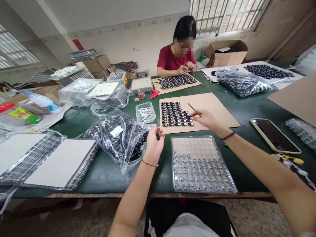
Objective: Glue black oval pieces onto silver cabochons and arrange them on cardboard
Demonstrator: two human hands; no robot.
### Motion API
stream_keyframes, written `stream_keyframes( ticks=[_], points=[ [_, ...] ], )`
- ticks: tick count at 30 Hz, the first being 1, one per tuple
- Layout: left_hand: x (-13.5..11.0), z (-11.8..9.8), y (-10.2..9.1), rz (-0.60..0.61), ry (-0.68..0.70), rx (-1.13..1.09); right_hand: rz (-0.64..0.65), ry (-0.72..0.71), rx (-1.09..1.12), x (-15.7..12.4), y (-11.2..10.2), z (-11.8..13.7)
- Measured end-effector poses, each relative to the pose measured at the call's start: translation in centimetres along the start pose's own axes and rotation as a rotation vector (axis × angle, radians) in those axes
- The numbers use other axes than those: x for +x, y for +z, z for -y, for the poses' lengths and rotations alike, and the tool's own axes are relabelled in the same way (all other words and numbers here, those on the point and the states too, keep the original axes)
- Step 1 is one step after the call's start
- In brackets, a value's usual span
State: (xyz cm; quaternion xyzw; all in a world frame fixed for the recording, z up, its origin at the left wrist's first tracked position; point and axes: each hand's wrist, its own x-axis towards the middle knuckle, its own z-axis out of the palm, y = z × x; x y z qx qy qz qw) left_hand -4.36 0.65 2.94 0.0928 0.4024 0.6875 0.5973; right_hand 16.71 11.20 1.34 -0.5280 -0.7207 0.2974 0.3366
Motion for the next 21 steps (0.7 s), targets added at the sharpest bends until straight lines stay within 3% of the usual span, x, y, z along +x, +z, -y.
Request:
stream_keyframes(
  ticks=[2, 4, 8, 12, 16, 19, 21],
  points=[
    [0.5, -0.8, -0.3, -0.075, -0.029, -0.074, -0.018, 0.022, -0.076, 3.8, 0.4, -0.9],
    [0.7, -0.5, -0.5, -0.058, -0.101, -0.057, -0.045, 0.060, -0.114, 6.6, 1.3, -2.1],
    [0.9, 0.8, -0.4, -0.003, -0.125, -0.033, -0.073, 0.117, -0.164, 8.8, 3.5, -4.5],
    [0.9, 1.3, -0.1, 0.080, -0.082, 0.009, -0.094, 0.161, -0.182, 9.2, 4.4, -5.2],
    [0.4, 1.3, 0.3, 0.175, -0.118, 0.107, -0.119, 0.158, -0.160, 9.3, 2.9, -3.6],
    [0.3, 1.3, 0.4, 0.175, -0.105, 0.147, -0.165, 0.093, -0.084, 6.6, 1.2, -0.9],
    [0.5, 1.4, 0.4, 0.175, -0.085, 0.132, -0.120, -0.035, 0.136, 3.1, 0.7, 1.5]
  ],
)
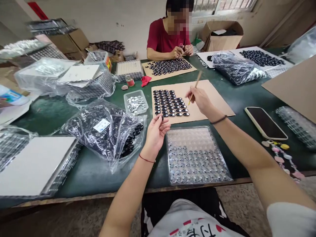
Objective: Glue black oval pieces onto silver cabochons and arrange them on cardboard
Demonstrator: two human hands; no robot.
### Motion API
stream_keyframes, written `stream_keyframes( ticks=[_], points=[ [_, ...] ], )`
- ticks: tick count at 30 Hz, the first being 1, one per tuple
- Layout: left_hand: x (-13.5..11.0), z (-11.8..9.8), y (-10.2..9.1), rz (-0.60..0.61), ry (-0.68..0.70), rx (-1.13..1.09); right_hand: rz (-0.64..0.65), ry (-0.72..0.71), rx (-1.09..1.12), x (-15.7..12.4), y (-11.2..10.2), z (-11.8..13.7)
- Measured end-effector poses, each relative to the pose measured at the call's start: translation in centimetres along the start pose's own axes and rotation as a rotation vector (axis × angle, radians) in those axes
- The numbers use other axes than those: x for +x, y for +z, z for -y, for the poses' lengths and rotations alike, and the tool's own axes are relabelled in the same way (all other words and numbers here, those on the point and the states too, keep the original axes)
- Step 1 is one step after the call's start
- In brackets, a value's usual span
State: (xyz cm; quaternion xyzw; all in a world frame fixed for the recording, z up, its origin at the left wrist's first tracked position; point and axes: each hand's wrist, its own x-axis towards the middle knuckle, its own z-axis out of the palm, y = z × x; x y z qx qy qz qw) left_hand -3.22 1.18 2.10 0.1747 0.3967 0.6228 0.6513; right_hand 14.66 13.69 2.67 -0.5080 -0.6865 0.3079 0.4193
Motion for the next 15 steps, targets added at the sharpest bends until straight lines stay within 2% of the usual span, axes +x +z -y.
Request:
stream_keyframes(
  ticks=[2, 4, 5, 6, 8, 10, 12, 15],
  points=[
    [0.3, 0.1, -0.1, -0.001, 0.011, -0.019, 0.216, -0.040, 0.081, -4.2, 0.1, 2.4],
    [0.7, 0.2, -0.4, -0.013, 0.019, -0.031, 0.485, -0.100, 0.041, -7.9, 0.9, 4.1],
    [0.8, 0.3, -0.5, -0.019, 0.026, -0.035, 0.580, -0.159, 0.012, -9.4, 1.5, 4.6],
    [1.0, 0.4, -0.7, -0.019, 0.034, -0.036, 0.609, -0.222, -0.031, -10.4, 2.0, 4.9],
    [1.2, 0.5, -1.0, -0.008, 0.055, -0.031, 0.635, -0.352, -0.119, -11.5, 2.8, 5.2],
    [1.3, 0.6, -1.1, 0.003, 0.068, -0.023, 0.639, -0.415, -0.166, -11.7, 2.8, 5.2],
    [1.2, 0.6, -1.1, 0.025, 0.041, -0.028, 0.608, -0.371, -0.132, -11.4, 2.0, 5.1],
    [0.9, 0.8, -0.9, 0.104, -0.052, -0.033, 0.430, -0.241, 0.001, -11.3, 0.0, 4.5]
  ],
)
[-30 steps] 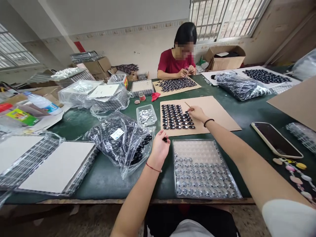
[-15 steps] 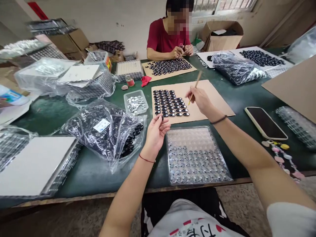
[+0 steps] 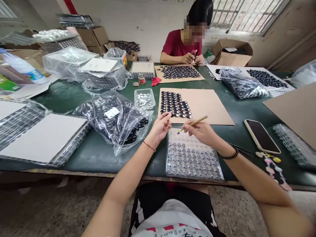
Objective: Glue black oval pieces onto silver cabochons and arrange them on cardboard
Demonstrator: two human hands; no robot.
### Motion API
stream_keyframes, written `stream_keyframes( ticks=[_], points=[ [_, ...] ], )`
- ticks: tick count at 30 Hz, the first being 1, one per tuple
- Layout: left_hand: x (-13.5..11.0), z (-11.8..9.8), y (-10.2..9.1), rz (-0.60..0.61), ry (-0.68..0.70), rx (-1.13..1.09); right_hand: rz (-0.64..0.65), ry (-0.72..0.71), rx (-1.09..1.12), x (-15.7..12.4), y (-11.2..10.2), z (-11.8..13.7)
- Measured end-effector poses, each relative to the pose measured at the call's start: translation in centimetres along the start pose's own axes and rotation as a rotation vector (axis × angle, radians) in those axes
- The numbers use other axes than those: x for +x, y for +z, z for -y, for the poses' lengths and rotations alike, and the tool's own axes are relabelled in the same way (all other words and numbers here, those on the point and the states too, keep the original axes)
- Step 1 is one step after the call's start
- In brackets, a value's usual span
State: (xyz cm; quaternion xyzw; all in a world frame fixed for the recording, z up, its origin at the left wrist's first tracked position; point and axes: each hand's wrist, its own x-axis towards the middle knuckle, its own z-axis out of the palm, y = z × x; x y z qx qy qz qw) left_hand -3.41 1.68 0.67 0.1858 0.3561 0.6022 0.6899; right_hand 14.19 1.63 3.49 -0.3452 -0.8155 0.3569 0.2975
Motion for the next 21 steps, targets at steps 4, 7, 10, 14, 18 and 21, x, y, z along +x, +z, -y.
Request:
stream_keyframes(
  ticks=[4, 7, 10, 14, 18, 21],
  points=[
    [-0.3, 0.6, 0.3, 0.107, -0.078, 0.214, -0.226, 0.052, 0.064, -1.3, -1.2, -1.7],
    [-0.5, 1.1, 0.4, 0.178, -0.069, 0.453, -0.244, 0.042, -0.001, -2.0, -1.0, -2.7],
    [-0.9, 1.5, 0.8, 0.167, 0.039, 0.712, -0.212, -0.033, -0.162, -2.5, -0.5, -2.8],
    [-1.5, 2.0, 1.3, 0.146, 0.321, 1.143, -0.224, -0.114, -0.298, -2.9, 0.0, -2.1],
    [-1.6, 2.3, 1.4, 0.177, 0.348, 1.293, -0.274, -0.180, -0.290, -3.1, 0.4, -2.1],
    [-1.8, 2.5, 1.5, 0.238, 0.363, 1.390, -0.296, -0.217, -0.262, -3.0, 0.6, -2.5]
  ],
)
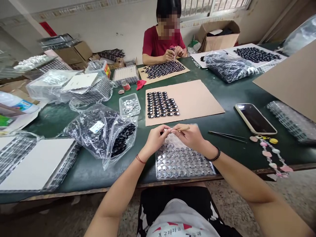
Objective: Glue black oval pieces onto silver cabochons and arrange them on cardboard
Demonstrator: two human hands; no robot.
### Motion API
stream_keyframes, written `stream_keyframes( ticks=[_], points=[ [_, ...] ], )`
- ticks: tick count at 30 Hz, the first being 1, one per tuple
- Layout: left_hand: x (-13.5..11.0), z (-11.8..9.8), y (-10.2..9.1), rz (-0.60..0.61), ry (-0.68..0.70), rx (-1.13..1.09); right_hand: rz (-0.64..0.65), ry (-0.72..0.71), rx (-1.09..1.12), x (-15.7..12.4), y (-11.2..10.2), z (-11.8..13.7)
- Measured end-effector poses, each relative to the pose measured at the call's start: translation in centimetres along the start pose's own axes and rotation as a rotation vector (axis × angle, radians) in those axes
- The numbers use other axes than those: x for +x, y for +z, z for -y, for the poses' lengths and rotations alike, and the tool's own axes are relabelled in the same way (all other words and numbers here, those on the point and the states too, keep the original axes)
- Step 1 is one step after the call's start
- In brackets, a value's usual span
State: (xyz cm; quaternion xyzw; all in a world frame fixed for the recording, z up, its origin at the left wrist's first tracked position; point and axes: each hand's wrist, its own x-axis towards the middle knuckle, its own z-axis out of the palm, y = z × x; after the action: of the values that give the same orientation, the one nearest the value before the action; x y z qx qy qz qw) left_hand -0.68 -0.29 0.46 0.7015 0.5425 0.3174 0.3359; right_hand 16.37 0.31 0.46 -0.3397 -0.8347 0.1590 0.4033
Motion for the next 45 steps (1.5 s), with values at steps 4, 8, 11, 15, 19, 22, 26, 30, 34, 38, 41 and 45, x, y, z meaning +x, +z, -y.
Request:
stream_keyframes(
  ticks=[4, 8, 11, 15, 19, 22, 26, 30, 34, 38, 41, 45],
  points=[
    [-0.19, -0.19, 0.10, -0.013, 0.032, 0.128, -0.004, -0.065, -0.018, -0.04, 0.23, -0.23],
    [-0.18, 0.02, -0.09, 0.009, 0.027, 0.207, 0.021, -0.057, -0.044, -0.13, 0.27, -0.08],
    [-0.07, 0.19, -0.23, -0.007, 0.028, 0.181, 0.007, -0.057, -0.046, -0.26, 0.27, -0.05],
    [0.06, 0.12, -0.26, 0.030, 0.033, 0.074, -0.047, -0.038, -0.046, -0.35, 0.27, -0.24],
    [-0.02, -0.02, -0.18, 0.026, 0.030, 0.058, -0.054, -0.039, -0.067, -0.41, 0.35, -0.37],
    [-0.07, 0.17, -0.08, 0.011, 0.031, 0.076, -0.062, -0.040, -0.077, -0.42, 0.48, -0.35],
    [-0.07, 0.57, 0.12, -0.003, 0.039, 0.081, -0.040, -0.013, -0.090, -0.48, 0.61, -0.28],
    [-0.15, 0.44, 0.24, 0.026, 0.054, 0.087, -0.030, 0.008, -0.099, -0.64, 0.63, -0.32],
    [-0.23, 0.15, 0.32, 0.036, 0.065, 0.095, -0.040, 0.019, -0.101, -0.69, 0.64, -0.39],
    [-0.23, 0.23, 0.43, 0.017, 0.061, 0.053, -0.048, 0.002, -0.094, -0.50, 0.61, -0.25],
    [-0.09, 0.42, 0.41, 0.007, 0.032, -0.013, -0.066, 0.006, -0.066, -0.29, 0.49, -0.07],
    [0.03, 0.48, 0.34, 0.004, -0.013, -0.083, -0.064, 0.053, -0.046, -0.18, 0.27, 0.14]
  ],
)
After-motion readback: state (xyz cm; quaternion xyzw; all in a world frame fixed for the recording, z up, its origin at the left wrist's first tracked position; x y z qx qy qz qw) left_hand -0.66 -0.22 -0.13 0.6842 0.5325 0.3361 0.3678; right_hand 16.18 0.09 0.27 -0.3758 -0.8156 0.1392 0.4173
